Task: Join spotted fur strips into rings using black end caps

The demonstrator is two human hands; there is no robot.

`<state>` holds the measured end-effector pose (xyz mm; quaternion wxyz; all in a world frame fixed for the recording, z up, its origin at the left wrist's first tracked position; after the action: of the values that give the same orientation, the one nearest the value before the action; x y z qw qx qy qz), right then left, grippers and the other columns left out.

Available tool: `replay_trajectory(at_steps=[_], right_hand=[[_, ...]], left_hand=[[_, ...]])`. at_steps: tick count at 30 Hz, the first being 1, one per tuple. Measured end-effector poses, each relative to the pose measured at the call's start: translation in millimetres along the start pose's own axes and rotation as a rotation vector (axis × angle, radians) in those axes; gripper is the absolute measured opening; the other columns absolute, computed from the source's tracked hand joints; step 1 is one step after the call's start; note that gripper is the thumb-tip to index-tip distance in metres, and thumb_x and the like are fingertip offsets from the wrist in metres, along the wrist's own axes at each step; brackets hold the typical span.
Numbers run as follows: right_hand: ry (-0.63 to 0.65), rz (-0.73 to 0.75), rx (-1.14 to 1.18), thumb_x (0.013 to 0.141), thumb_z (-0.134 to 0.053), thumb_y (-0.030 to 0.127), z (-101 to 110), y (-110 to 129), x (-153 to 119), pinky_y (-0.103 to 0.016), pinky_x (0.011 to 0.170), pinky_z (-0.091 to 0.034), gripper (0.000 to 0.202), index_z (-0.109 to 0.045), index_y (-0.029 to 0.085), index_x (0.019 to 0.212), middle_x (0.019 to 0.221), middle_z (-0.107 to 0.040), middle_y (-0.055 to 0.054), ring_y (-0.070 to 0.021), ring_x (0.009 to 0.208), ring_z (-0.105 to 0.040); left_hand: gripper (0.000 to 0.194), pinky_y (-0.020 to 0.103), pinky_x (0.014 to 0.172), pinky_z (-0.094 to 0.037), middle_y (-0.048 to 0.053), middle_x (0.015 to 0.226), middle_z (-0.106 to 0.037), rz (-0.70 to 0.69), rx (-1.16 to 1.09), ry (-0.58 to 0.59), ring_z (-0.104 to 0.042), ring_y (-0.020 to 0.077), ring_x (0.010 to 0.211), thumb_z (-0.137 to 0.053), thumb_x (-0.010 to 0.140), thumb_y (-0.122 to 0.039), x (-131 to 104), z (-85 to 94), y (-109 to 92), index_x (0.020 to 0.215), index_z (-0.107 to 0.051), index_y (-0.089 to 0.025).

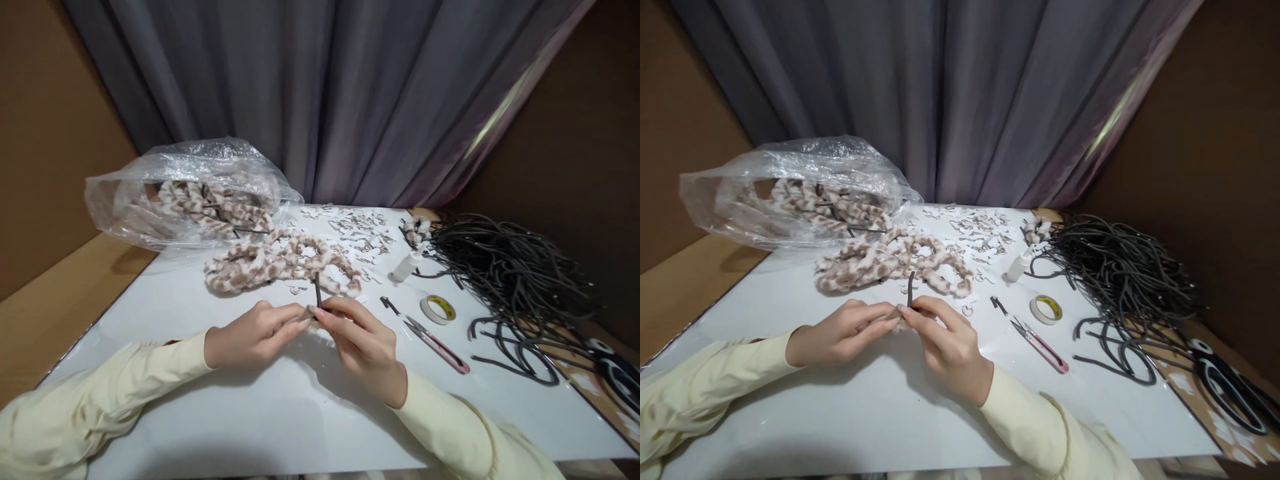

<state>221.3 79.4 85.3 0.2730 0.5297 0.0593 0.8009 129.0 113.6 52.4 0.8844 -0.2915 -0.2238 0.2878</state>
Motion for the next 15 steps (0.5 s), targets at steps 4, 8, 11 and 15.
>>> replay_trajectory(at_steps=[4, 8, 11, 15], right_hand=[[0.114, -0.014, -0.005, 0.083, -0.044, 0.0, -10, -5, -2, -0.029, 0.075, -0.052, 0.04, -0.052, 0.019, 0.118, 0.102, -0.059, -0.012, -0.0177, 0.094, -0.058], [0.246, 0.032, -0.088, 0.084, -0.04, 0.0, -20, -2, -3, -0.03, 0.079, -0.052, 0.043, -0.046, 0.015, 0.123, 0.106, -0.058, -0.015, -0.0192, 0.1, -0.056], [0.326, 0.085, -0.185, 0.084, -0.037, 0.002, -25, 2, -2, -0.032, 0.076, -0.053, 0.041, -0.041, 0.011, 0.125, 0.106, -0.058, -0.017, -0.0216, 0.101, -0.056], [0.425, 0.113, -0.197, 0.089, -0.035, 0.008, -33, 3, -3, -0.032, 0.066, -0.052, 0.03, -0.044, 0.01, 0.117, 0.099, -0.059, -0.016, -0.0212, 0.089, -0.057]], left_hand=[[0.023, 0.022, 0.05, -0.026, -0.004, 0.058, -0.04, -0.022, 0.042, 0.006, -0.035, 0.0087, 0.046, -0.031, 0.092, -0.023, -1, -1.0, 1, 0.081, -0.049, -0.016], [0.024, 0.022, 0.049, -0.027, -0.004, 0.057, -0.04, -0.024, 0.049, 0.004, -0.036, 0.0085, 0.046, -0.03, 0.092, -0.022, -1, -0.8, 2, 0.078, -0.048, -0.016], [0.024, 0.022, 0.049, -0.027, -0.004, 0.055, -0.041, -0.039, 0.063, -0.007, -0.037, 0.0083, 0.045, -0.03, 0.092, -0.02, -1, -0.3, 0, 0.077, -0.048, -0.017], [0.024, 0.024, 0.045, -0.026, -0.004, 0.053, -0.044, -0.131, 0.17, 0.021, -0.038, 0.0088, 0.041, -0.029, 0.092, -0.019, -3, -6.3, -7, 0.079, -0.05, -0.016]])
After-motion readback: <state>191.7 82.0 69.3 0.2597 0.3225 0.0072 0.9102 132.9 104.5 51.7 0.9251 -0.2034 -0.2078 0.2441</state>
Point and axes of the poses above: each hand's wrist, its own x-axis towards the middle knuckle, its own z-axis out of the back of the hand, y = z × x, the point moved 10 cm from there along x, towards the middle knuckle
